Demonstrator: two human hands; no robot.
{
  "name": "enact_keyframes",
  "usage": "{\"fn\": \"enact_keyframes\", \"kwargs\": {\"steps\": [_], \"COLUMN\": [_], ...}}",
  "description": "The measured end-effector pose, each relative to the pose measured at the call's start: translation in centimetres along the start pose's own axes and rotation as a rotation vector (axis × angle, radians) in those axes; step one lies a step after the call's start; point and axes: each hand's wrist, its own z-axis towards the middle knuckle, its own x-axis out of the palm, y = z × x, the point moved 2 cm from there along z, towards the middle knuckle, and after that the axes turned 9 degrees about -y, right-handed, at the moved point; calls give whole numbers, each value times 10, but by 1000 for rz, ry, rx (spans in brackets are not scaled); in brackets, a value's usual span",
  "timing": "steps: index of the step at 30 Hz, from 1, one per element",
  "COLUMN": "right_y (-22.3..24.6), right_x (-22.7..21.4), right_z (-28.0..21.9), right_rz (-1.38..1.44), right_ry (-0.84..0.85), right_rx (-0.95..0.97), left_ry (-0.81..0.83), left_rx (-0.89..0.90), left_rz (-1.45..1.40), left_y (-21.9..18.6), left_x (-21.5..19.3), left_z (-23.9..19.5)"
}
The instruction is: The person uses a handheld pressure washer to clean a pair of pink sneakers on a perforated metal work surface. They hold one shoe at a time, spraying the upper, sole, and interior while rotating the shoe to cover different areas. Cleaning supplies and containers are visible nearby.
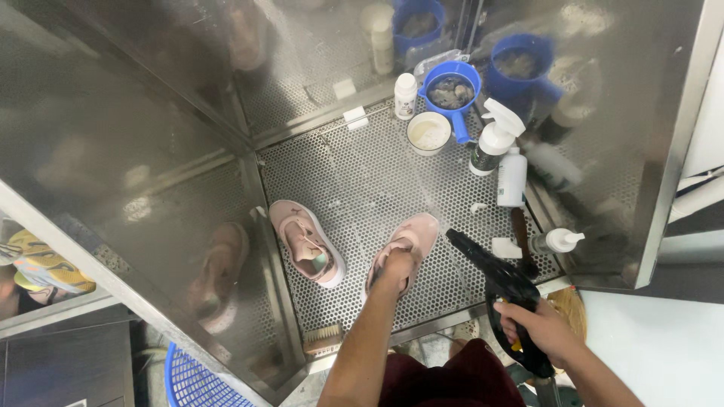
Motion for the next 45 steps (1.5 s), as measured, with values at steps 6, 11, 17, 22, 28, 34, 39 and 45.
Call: {"fn": "enact_keyframes", "kwargs": {"steps": [6,11,17,22,28,34,39,45], "right_y": [4,2,-6,-12,-27,-37,-48,-36], "right_x": [-2,-4,-10,-12,-15,-32,-42,-30], "right_z": [-1,4,10,10,2,-9,-4,-14], "right_rz": [-42,-56,-131,-115,-185,-190,-264,-229], "right_ry": [-15,2,1,48,-35,-110,-82,-74], "right_rx": [19,-11,15,-66,-57,120,16,70], "left_ry": [-2,-6,-5,-37,-76,-107,-462,-360], "left_rx": [2,6,8,35,75,135,95,42], "left_rz": [10,30,61,131,342,825,937,1053], "left_y": [-1,-4,-4,2,10,-50,-84,-29], "left_x": [0,-1,1,-5,-10,-13,-45,-75], "left_z": [-5,-8,-8,-3,-14,-68,-114,-72]}}
